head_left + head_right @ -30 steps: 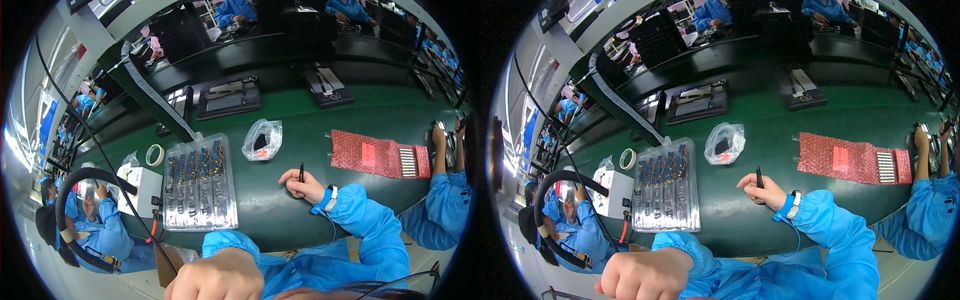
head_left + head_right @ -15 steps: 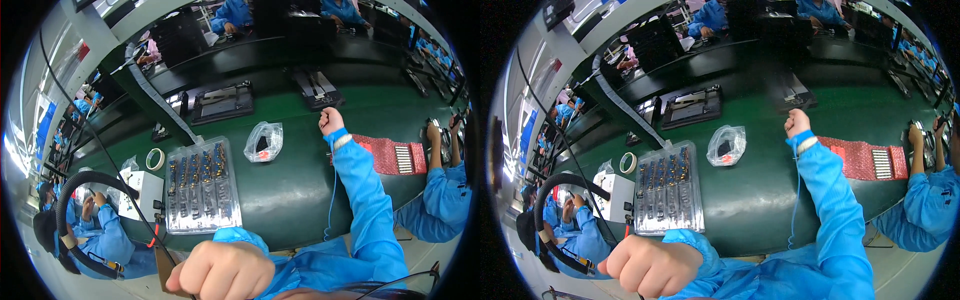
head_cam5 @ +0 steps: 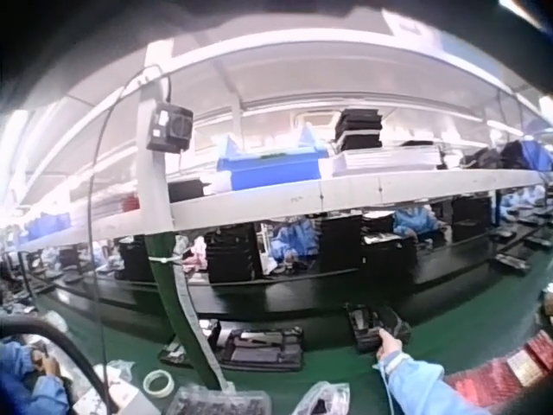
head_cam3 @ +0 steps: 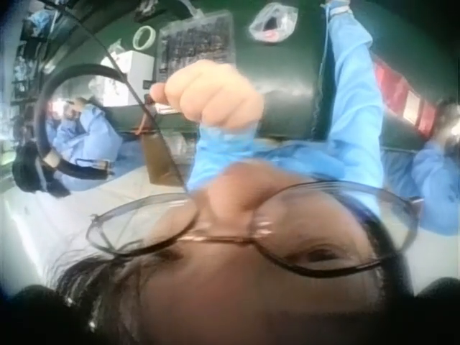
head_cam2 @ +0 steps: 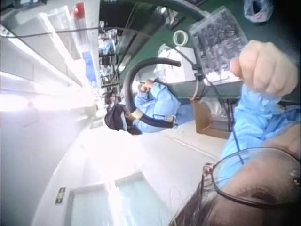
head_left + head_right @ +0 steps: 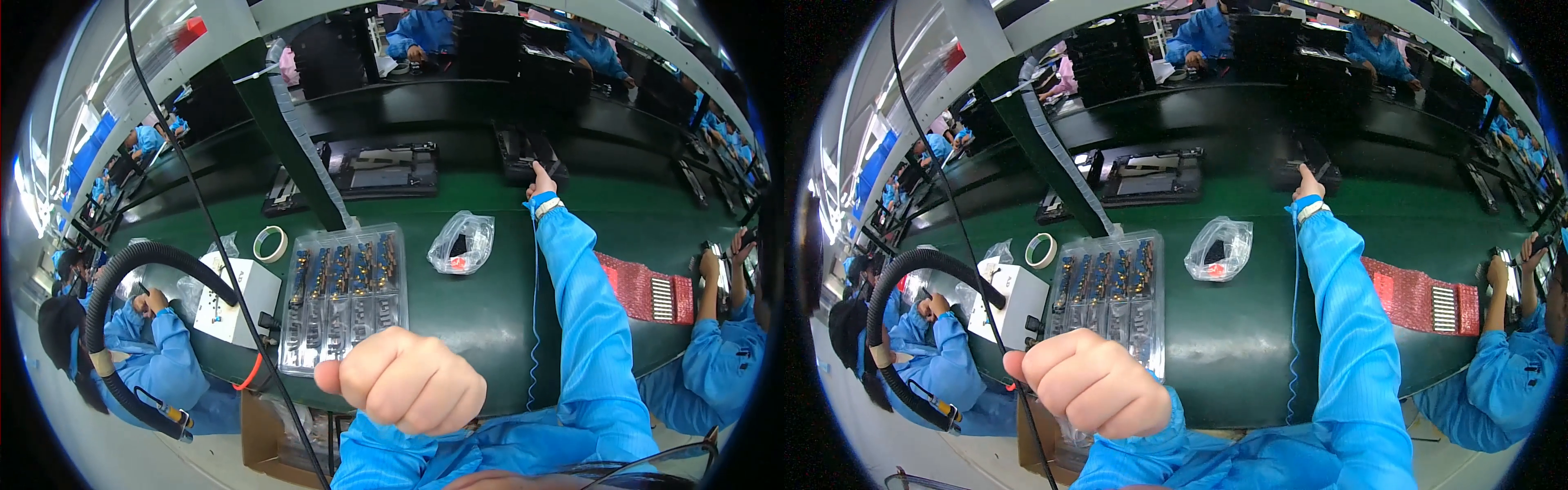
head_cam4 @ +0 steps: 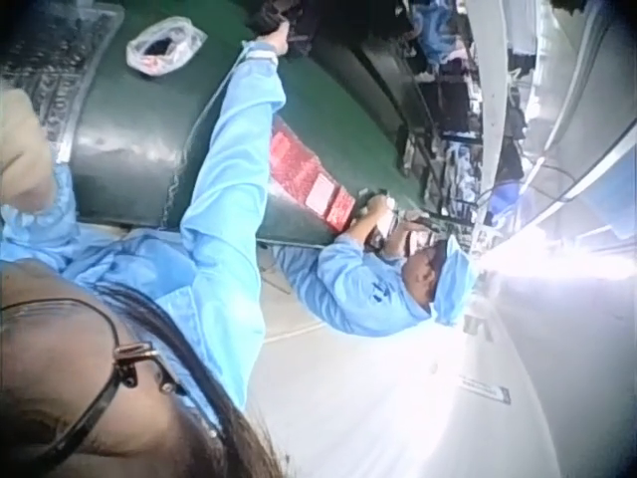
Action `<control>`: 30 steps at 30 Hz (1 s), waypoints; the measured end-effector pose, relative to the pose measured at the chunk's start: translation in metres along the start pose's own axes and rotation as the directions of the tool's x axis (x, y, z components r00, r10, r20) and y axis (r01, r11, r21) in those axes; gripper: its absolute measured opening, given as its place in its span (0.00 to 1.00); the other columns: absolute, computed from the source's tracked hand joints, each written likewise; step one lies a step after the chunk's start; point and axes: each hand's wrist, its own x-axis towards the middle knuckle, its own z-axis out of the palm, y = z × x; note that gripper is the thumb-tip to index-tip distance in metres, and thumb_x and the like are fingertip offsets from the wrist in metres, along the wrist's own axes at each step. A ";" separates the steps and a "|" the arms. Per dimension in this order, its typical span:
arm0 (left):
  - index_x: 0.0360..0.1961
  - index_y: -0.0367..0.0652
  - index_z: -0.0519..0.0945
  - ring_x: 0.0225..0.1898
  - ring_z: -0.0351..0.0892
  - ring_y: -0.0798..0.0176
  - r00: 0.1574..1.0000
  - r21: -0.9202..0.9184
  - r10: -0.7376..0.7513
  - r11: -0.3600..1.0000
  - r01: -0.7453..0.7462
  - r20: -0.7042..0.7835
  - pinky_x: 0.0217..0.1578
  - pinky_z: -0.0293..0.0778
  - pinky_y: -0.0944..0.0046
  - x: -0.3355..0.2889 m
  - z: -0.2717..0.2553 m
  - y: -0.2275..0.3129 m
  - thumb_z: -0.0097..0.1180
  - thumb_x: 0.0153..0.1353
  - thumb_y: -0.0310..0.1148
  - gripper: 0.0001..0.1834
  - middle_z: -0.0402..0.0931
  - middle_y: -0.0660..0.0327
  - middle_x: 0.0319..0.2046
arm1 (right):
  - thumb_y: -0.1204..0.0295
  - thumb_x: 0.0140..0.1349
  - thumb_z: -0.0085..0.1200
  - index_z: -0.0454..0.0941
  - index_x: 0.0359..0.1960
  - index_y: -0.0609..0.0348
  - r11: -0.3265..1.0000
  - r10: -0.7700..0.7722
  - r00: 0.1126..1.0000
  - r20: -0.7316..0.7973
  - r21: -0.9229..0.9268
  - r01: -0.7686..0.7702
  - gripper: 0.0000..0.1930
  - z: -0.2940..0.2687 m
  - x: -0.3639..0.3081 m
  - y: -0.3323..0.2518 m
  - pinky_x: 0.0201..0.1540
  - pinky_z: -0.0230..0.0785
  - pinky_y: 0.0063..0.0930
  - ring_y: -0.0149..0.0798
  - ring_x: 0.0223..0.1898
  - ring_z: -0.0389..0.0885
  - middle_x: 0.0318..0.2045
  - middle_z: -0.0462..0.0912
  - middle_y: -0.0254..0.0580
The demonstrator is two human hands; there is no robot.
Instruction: The person assembles internal components into a tablet chassis by hand, installing a battery, ribbon cables, and adhesive tape, then securing a tablet screen to the chassis.
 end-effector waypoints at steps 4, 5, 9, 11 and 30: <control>0.09 0.51 0.56 0.07 0.51 0.79 0.999 0.033 0.018 0.999 -0.016 -0.041 0.09 0.45 0.77 -0.003 0.005 -0.004 0.39 0.65 0.44 0.26 0.57 0.73 0.08 | 0.57 0.47 0.63 0.68 0.23 0.51 0.987 0.126 0.992 0.011 0.096 -0.126 0.16 0.001 -0.001 -0.011 0.11 0.41 0.22 0.28 0.09 0.49 0.11 0.54 0.31; 0.09 0.51 0.56 0.07 0.51 0.79 0.996 0.056 0.013 0.998 -0.008 -0.093 0.09 0.45 0.77 -0.004 0.006 -0.004 0.39 0.65 0.43 0.26 0.57 0.73 0.07 | 0.58 0.48 0.62 0.68 0.23 0.50 0.988 0.110 0.993 0.044 0.102 -0.114 0.16 -0.002 0.002 -0.015 0.11 0.41 0.22 0.27 0.09 0.49 0.10 0.53 0.30; 0.07 0.52 0.54 0.07 0.50 0.78 0.965 0.169 -0.043 0.982 0.089 -0.257 0.09 0.45 0.76 -0.005 0.014 -0.001 0.36 0.65 0.42 0.27 0.55 0.74 0.06 | 0.60 0.50 0.60 0.64 0.19 0.47 0.986 0.092 0.988 0.120 0.129 -0.108 0.15 -0.016 -0.020 -0.025 0.10 0.38 0.21 0.26 0.08 0.47 0.10 0.52 0.27; 0.07 0.52 0.53 0.07 0.50 0.77 0.955 0.205 -0.043 0.973 0.107 -0.293 0.09 0.44 0.76 -0.006 0.016 -0.002 0.33 0.66 0.43 0.27 0.55 0.74 0.05 | 0.64 0.51 0.59 0.65 0.18 0.50 0.980 0.093 0.988 0.125 0.162 -0.113 0.14 -0.033 -0.038 -0.035 0.10 0.40 0.23 0.27 0.08 0.50 0.09 0.53 0.28; 0.06 0.52 0.47 0.06 0.42 0.75 0.900 0.551 0.248 0.835 -0.011 -0.359 0.10 0.40 0.73 -0.009 0.048 -0.010 0.21 0.67 0.45 0.29 0.48 0.73 0.03 | 0.70 0.58 0.46 0.69 0.46 0.59 0.978 -0.135 0.928 0.348 0.195 0.069 0.14 -0.299 -0.304 -0.011 0.35 0.71 0.23 0.29 0.32 0.76 0.37 0.77 0.36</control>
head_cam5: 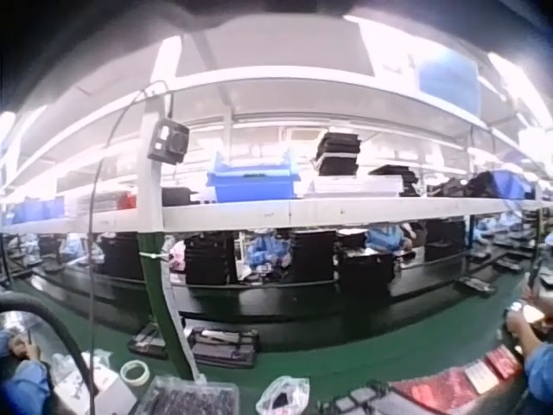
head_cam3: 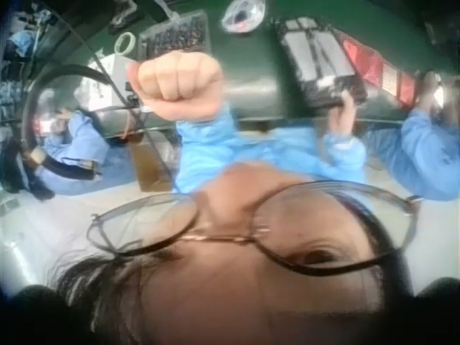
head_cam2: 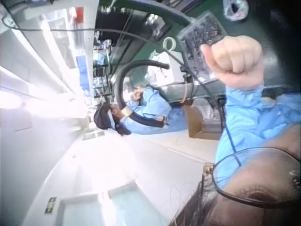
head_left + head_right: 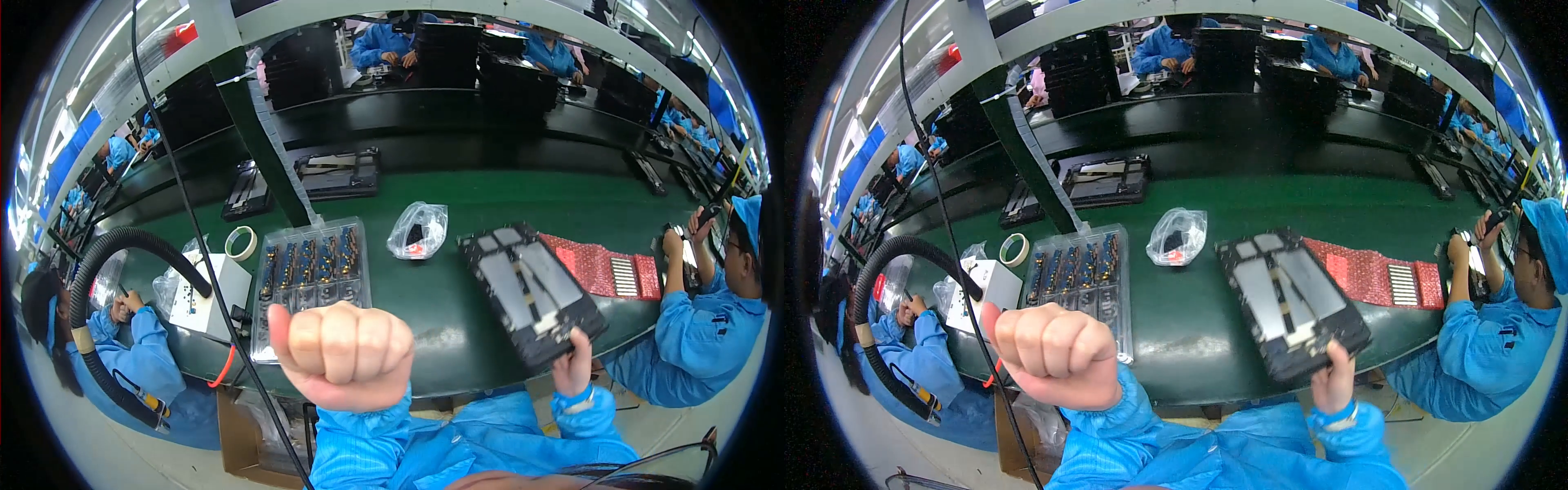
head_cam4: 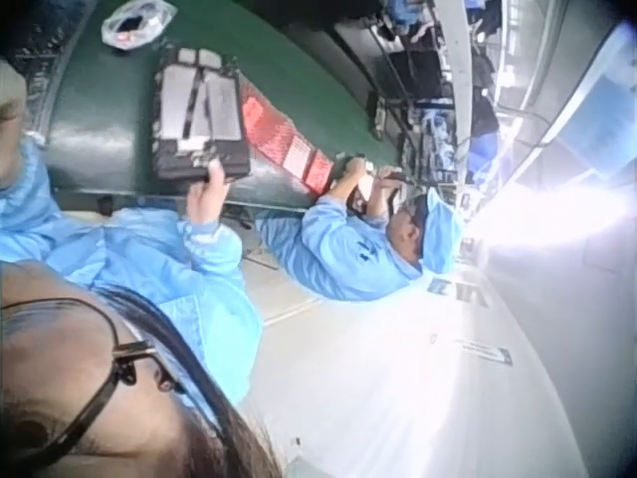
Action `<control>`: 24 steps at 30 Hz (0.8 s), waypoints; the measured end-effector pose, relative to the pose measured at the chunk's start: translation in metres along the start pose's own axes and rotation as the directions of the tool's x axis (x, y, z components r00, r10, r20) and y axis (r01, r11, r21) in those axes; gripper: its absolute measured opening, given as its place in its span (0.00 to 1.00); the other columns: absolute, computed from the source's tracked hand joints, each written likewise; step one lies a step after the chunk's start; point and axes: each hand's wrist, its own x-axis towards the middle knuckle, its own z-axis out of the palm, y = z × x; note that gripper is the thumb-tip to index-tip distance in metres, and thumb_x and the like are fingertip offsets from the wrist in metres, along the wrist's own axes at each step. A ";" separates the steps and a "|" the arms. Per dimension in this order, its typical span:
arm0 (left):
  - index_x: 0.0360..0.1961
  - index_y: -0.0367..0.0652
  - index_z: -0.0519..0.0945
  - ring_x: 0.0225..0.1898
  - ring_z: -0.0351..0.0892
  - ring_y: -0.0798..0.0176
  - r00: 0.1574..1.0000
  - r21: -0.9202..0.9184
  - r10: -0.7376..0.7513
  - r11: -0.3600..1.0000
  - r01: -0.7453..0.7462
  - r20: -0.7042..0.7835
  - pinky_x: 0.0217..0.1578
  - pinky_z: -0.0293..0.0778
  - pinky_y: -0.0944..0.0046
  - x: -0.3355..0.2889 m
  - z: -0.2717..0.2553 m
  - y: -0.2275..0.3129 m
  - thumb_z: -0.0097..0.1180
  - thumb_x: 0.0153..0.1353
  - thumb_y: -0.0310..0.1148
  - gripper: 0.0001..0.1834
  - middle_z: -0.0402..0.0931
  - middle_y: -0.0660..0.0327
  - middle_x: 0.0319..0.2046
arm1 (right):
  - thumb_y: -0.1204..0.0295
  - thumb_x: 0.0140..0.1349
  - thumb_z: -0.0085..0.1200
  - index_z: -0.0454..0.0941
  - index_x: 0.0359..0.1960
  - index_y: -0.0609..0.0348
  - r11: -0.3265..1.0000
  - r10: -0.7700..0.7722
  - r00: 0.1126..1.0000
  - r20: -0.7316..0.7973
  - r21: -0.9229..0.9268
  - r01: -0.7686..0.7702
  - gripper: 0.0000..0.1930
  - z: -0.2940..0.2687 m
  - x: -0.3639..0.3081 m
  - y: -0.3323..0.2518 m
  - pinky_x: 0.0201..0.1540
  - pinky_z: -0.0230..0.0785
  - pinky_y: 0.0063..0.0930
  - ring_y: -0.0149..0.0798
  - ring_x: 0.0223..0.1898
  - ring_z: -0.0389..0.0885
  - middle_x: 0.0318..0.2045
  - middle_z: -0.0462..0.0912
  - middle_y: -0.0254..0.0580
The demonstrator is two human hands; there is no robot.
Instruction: The person assembles internal components into a tablet chassis by hand, installing a battery, ribbon cables, and adhesive tape, then securing a tablet screen to the chassis.
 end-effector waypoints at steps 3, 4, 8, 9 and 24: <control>0.08 0.52 0.50 0.07 0.45 0.74 0.995 0.022 0.023 1.000 -0.020 -0.099 0.12 0.45 0.73 -0.009 0.013 -0.003 0.21 0.67 0.45 0.28 0.52 0.72 0.05 | 0.74 0.55 0.50 0.64 0.51 0.59 0.998 -0.053 0.998 -0.046 -0.029 0.052 0.20 -0.001 -0.042 0.028 0.44 0.69 0.29 0.35 0.41 0.75 0.43 0.74 0.39; 0.09 0.52 0.51 0.08 0.47 0.74 0.981 0.009 0.033 0.999 -0.032 -0.192 0.14 0.47 0.72 -0.014 0.014 -0.003 0.21 0.68 0.44 0.27 0.54 0.71 0.07 | 0.74 0.54 0.51 0.64 0.50 0.59 0.997 -0.081 0.995 -0.049 -0.022 0.080 0.20 0.007 -0.049 0.043 0.44 0.69 0.29 0.34 0.41 0.75 0.43 0.74 0.39; 0.36 0.47 0.65 0.12 0.54 0.71 0.931 0.074 -0.075 0.991 0.108 -0.358 0.17 0.52 0.70 -0.035 0.023 -0.017 0.29 0.67 0.44 0.15 0.62 0.68 0.12 | 0.72 0.55 0.54 0.68 0.43 0.56 0.987 0.159 0.984 -0.083 -0.016 -0.161 0.14 0.020 -0.076 0.082 0.20 0.58 0.19 0.23 0.22 0.67 0.30 0.74 0.29; 0.56 0.42 0.53 0.24 0.72 0.64 0.962 0.120 -0.068 0.987 0.103 -0.265 0.25 0.64 0.68 -0.050 0.012 -0.019 0.37 0.64 0.45 0.25 0.75 0.62 0.24 | 0.72 0.55 0.54 0.70 0.38 0.55 0.978 0.194 0.976 -0.096 -0.057 -0.200 0.10 0.030 -0.079 0.089 0.17 0.52 0.19 0.21 0.17 0.62 0.25 0.72 0.26; 0.63 0.30 0.36 0.66 0.37 0.46 0.849 0.842 -0.186 -0.346 0.415 -0.495 0.62 0.44 0.58 -0.214 -0.055 0.022 0.53 0.49 0.23 0.46 0.39 0.41 0.64 | 0.74 0.48 0.55 0.73 0.44 0.59 0.272 0.193 0.666 0.721 -0.691 0.669 0.18 0.088 0.037 -0.004 0.46 0.69 0.33 0.48 0.43 0.76 0.41 0.76 0.49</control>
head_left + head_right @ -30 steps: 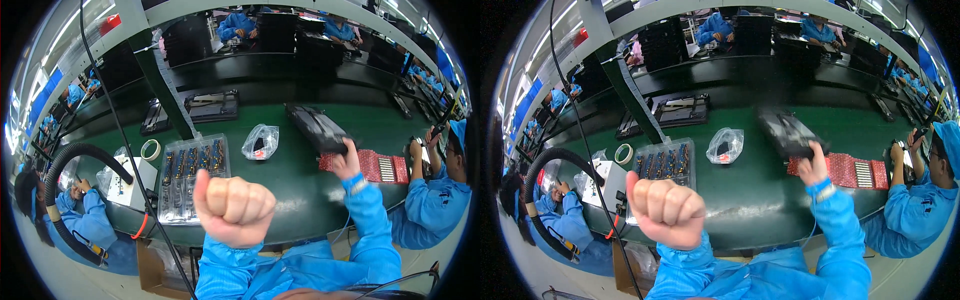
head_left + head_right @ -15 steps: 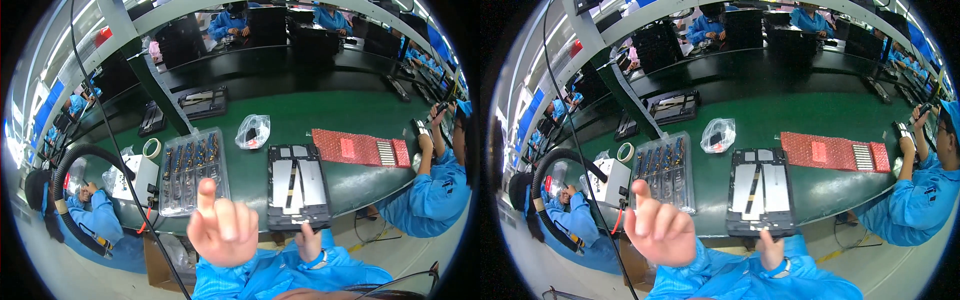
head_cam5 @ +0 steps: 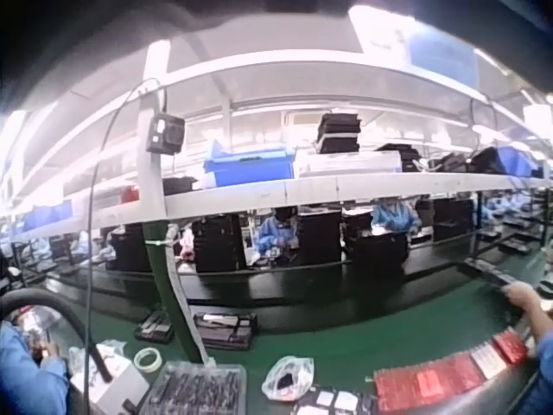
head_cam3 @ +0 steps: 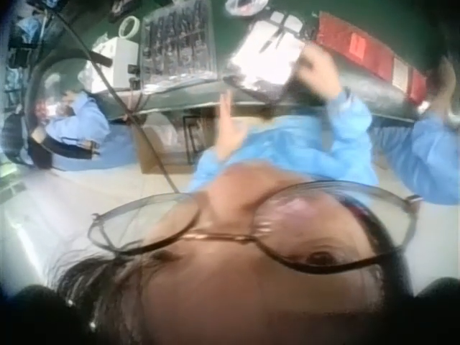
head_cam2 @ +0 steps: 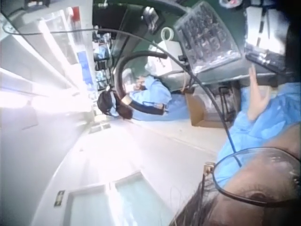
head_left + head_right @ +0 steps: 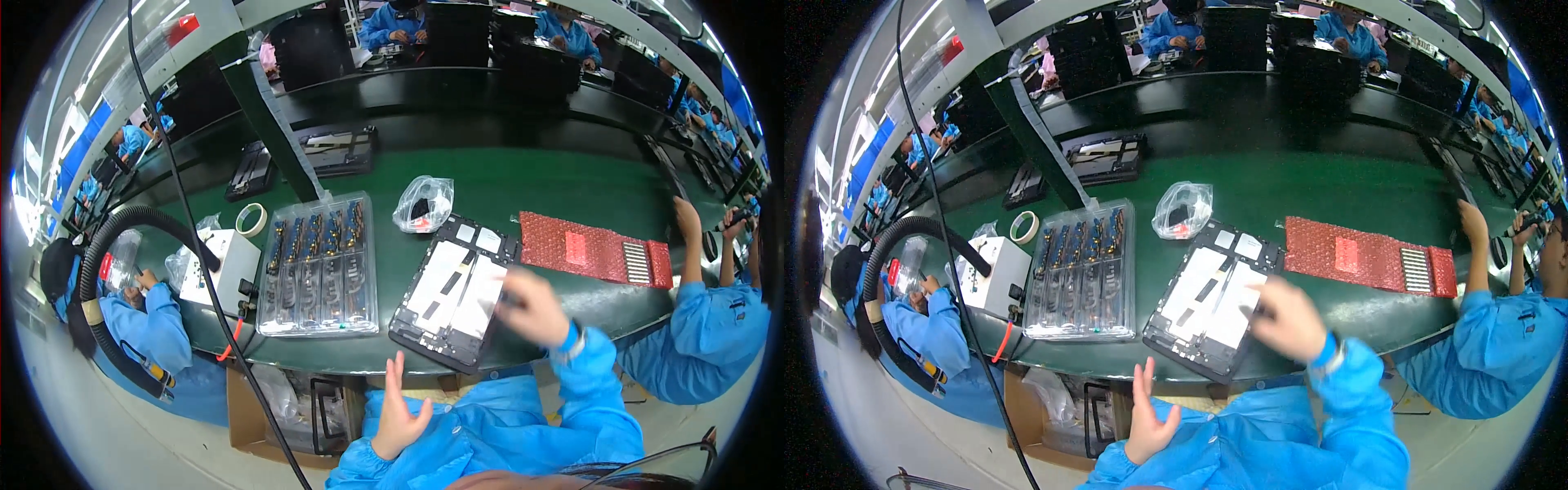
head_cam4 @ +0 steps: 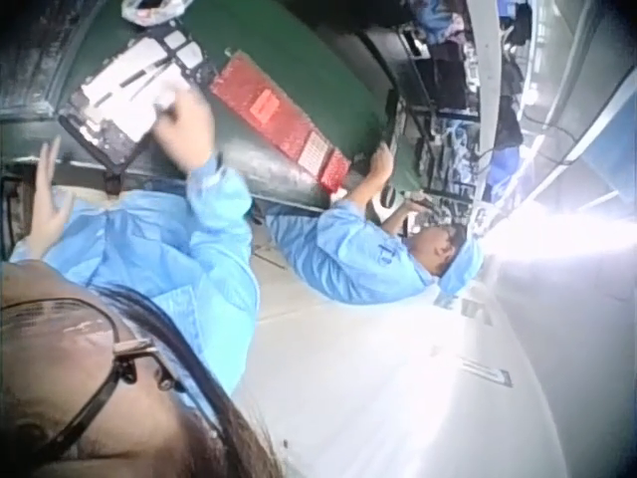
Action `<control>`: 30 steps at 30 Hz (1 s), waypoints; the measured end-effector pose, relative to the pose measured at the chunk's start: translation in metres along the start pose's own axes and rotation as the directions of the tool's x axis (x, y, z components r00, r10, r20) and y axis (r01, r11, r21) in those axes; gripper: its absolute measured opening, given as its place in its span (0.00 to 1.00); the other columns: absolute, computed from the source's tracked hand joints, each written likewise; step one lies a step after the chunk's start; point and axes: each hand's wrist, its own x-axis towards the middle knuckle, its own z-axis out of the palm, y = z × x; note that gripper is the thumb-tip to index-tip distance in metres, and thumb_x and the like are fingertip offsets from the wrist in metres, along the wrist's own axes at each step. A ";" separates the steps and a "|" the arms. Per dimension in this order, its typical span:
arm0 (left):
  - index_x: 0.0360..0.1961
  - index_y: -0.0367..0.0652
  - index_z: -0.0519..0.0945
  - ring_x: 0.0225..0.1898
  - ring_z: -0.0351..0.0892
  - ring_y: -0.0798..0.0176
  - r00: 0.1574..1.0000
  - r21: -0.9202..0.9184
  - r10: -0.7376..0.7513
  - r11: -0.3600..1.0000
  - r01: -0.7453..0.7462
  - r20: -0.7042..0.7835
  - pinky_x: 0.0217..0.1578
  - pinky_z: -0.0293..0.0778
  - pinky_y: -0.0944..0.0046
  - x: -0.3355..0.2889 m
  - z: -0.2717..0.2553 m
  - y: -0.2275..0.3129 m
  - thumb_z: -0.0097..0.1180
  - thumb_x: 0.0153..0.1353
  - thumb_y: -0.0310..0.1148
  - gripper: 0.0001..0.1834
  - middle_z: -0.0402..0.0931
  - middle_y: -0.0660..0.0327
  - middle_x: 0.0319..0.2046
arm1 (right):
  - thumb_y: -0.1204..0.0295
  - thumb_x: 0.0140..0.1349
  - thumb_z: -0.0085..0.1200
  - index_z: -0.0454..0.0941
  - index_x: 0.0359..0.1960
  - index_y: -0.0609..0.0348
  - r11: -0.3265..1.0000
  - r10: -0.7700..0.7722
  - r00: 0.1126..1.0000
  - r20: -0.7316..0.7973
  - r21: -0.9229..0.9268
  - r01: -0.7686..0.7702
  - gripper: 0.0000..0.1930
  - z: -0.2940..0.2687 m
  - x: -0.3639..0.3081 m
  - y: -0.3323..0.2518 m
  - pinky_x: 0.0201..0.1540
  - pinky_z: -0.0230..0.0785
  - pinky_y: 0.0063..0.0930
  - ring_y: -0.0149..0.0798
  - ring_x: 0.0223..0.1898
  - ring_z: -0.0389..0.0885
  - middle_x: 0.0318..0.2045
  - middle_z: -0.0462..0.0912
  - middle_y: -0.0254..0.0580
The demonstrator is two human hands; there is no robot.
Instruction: The person assembles internal components into a tablet chassis by hand, installing a battery, ribbon cables, and adhesive tape, then securing a tablet screen to the chassis.
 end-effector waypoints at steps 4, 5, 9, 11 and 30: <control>0.63 0.39 0.25 0.67 0.32 0.47 0.995 -0.126 -0.101 0.987 0.103 0.022 0.62 0.36 0.50 0.020 0.024 0.010 0.49 0.50 0.20 0.50 0.28 0.45 0.65 | 0.64 0.54 0.51 0.73 0.44 0.61 0.904 -0.131 0.955 -0.267 -0.428 0.004 0.18 -0.013 0.075 0.095 0.47 0.68 0.34 0.50 0.44 0.75 0.43 0.76 0.51; 0.63 0.38 0.25 0.67 0.29 0.49 0.989 -0.277 -0.147 0.951 0.140 -0.005 0.62 0.37 0.49 0.026 0.030 0.011 0.51 0.51 0.21 0.51 0.25 0.46 0.65 | 0.64 0.54 0.51 0.73 0.44 0.61 0.901 -0.137 0.953 -0.269 -0.434 0.007 0.18 -0.012 0.085 0.102 0.47 0.68 0.34 0.50 0.44 0.75 0.43 0.76 0.51; 0.64 0.50 0.25 0.67 0.24 0.50 0.962 -0.572 -0.226 0.814 0.101 -0.152 0.62 0.31 0.47 0.032 0.044 0.009 0.47 0.50 0.17 0.51 0.22 0.48 0.65 | 0.59 0.53 0.50 0.78 0.38 0.58 0.898 0.125 0.985 -0.116 -0.410 -0.162 0.18 -0.003 0.103 0.086 0.41 0.70 0.37 0.50 0.37 0.78 0.33 0.79 0.51; 0.64 0.59 0.26 0.67 0.24 0.51 0.909 -0.689 -0.326 0.722 0.062 -0.260 0.62 0.29 0.47 0.031 0.044 0.005 0.43 0.49 0.15 0.51 0.23 0.48 0.66 | 0.58 0.52 0.50 0.80 0.34 0.54 0.842 0.153 0.980 -0.126 -0.503 -0.196 0.15 0.002 0.105 0.079 0.36 0.72 0.38 0.50 0.31 0.79 0.28 0.80 0.49; 0.64 0.43 0.44 0.65 0.29 0.37 0.958 0.037 -0.076 0.995 0.090 -0.277 0.61 0.36 0.46 0.090 0.022 0.021 0.59 0.46 0.31 0.48 0.30 0.34 0.62 | 0.65 0.51 0.54 0.76 0.39 0.62 0.942 0.013 0.979 -0.202 -0.326 -0.080 0.16 -0.027 0.052 0.084 0.41 0.68 0.39 0.52 0.38 0.76 0.33 0.77 0.53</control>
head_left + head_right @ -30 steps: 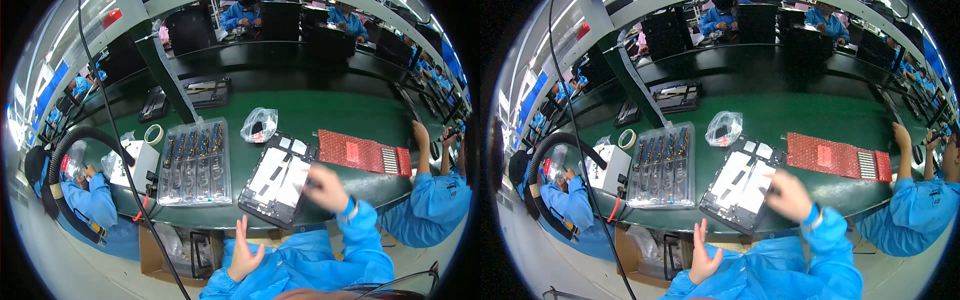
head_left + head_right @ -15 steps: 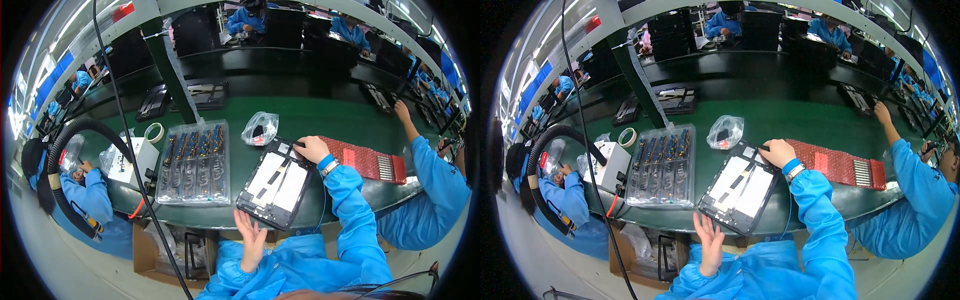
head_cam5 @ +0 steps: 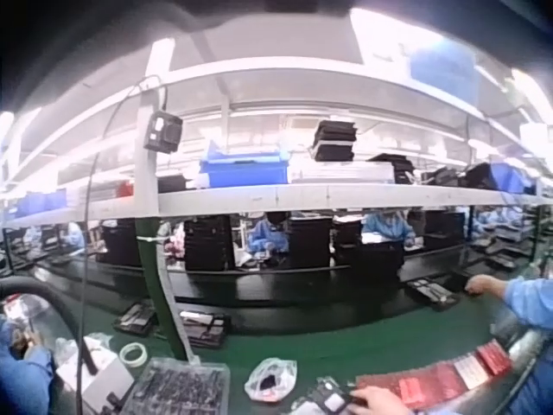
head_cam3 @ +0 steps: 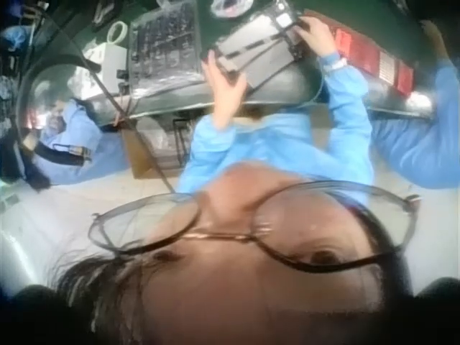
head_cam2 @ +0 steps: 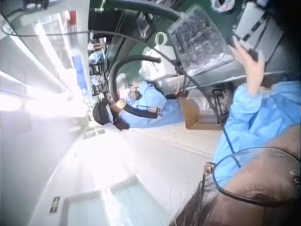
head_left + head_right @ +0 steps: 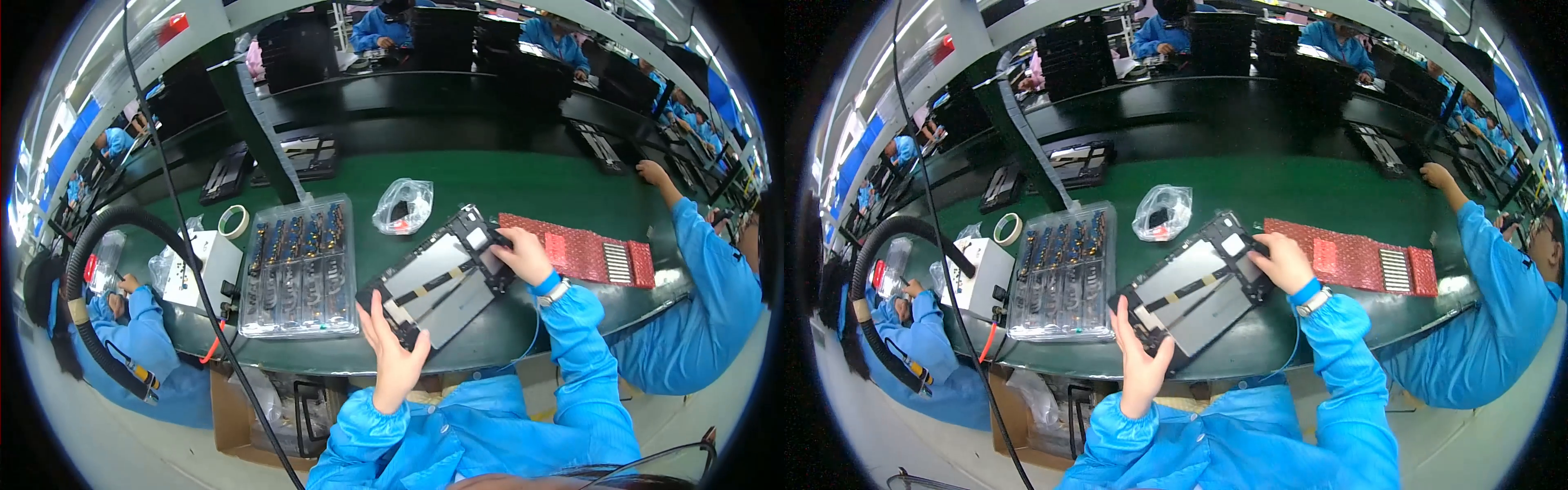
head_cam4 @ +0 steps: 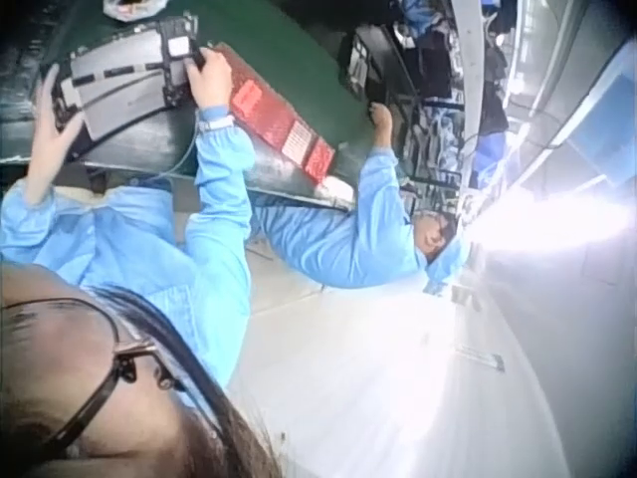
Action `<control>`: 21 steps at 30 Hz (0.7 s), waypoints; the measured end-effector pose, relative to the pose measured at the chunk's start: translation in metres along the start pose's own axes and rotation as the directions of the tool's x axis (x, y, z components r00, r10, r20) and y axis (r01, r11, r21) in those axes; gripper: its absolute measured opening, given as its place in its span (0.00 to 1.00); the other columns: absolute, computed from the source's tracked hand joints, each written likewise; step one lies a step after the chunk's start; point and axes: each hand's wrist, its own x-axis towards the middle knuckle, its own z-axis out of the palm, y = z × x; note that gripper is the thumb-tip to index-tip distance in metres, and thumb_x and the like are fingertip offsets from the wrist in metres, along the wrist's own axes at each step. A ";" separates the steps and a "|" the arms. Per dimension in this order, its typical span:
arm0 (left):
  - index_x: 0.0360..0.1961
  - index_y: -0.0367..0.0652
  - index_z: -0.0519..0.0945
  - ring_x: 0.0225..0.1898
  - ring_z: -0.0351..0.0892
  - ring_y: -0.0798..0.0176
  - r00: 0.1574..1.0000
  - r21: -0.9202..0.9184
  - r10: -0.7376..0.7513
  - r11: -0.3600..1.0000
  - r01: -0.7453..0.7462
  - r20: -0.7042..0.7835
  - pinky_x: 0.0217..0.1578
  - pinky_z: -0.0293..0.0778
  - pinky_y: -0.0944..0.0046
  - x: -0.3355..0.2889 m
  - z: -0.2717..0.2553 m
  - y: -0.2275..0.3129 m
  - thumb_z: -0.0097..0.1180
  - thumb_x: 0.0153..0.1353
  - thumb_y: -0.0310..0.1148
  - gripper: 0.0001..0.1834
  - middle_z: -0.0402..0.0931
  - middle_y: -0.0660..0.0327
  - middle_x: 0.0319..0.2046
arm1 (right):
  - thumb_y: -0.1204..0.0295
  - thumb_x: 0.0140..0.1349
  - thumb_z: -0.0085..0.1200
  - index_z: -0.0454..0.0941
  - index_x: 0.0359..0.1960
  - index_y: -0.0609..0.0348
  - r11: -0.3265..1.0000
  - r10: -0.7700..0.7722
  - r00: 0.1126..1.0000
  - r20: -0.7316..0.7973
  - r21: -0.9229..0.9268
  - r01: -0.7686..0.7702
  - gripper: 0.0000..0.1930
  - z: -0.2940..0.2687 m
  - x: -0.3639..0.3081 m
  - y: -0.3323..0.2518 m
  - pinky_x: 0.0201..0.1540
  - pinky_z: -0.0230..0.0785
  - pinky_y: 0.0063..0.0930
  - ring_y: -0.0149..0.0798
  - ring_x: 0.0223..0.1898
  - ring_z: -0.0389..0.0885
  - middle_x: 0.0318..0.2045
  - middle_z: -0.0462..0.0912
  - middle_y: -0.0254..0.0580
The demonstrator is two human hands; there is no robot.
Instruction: The person assembles internal components into a tablet chassis by hand, installing a battery, ribbon cables, and adhesive tape, then securing a tablet screen to the chassis.
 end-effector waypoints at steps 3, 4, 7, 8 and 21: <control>0.64 0.48 0.47 0.64 0.27 0.33 0.999 0.118 -0.013 0.993 0.018 -0.042 0.60 0.37 0.42 0.014 0.010 0.003 0.59 0.46 0.32 0.46 0.27 0.31 0.61 | 0.64 0.49 0.57 0.78 0.35 0.63 0.978 0.092 0.996 0.002 0.190 -0.090 0.16 0.019 0.006 0.010 0.38 0.68 0.38 0.53 0.35 0.76 0.31 0.77 0.55; 0.64 0.50 0.48 0.63 0.27 0.32 0.999 0.157 -0.025 0.987 0.030 -0.029 0.59 0.37 0.41 0.018 0.009 -0.002 0.59 0.47 0.32 0.45 0.26 0.30 0.61 | 0.64 0.49 0.57 0.78 0.35 0.63 0.975 0.101 0.995 0.006 0.198 -0.100 0.16 0.021 0.006 0.011 0.38 0.68 0.38 0.53 0.35 0.76 0.31 0.77 0.55; 0.64 0.49 0.48 0.63 0.27 0.29 0.998 0.234 -0.036 0.972 0.023 0.049 0.59 0.37 0.40 0.028 0.009 -0.016 0.60 0.47 0.35 0.45 0.28 0.27 0.60 | 0.64 0.50 0.57 0.78 0.35 0.64 0.986 0.111 0.991 -0.074 0.132 -0.100 0.16 0.024 0.011 0.015 0.38 0.68 0.37 0.52 0.35 0.76 0.31 0.77 0.55; 0.64 0.49 0.48 0.63 0.28 0.28 0.994 0.257 -0.056 0.966 0.029 0.098 0.59 0.37 0.40 0.029 0.007 -0.017 0.60 0.47 0.36 0.46 0.29 0.26 0.59 | 0.64 0.50 0.57 0.78 0.35 0.64 0.985 0.117 0.991 -0.072 0.138 -0.106 0.16 0.026 0.009 0.017 0.38 0.68 0.37 0.52 0.35 0.76 0.31 0.77 0.55; 0.64 0.37 0.40 0.66 0.34 0.40 0.986 -0.450 -0.146 0.877 0.166 0.080 0.60 0.47 0.53 -0.005 0.023 -0.028 0.58 0.46 0.25 0.48 0.35 0.36 0.62 | 0.63 0.52 0.54 0.79 0.36 0.62 0.975 0.107 0.990 -0.092 0.202 -0.087 0.15 0.039 0.002 0.032 0.40 0.67 0.36 0.50 0.35 0.76 0.29 0.76 0.50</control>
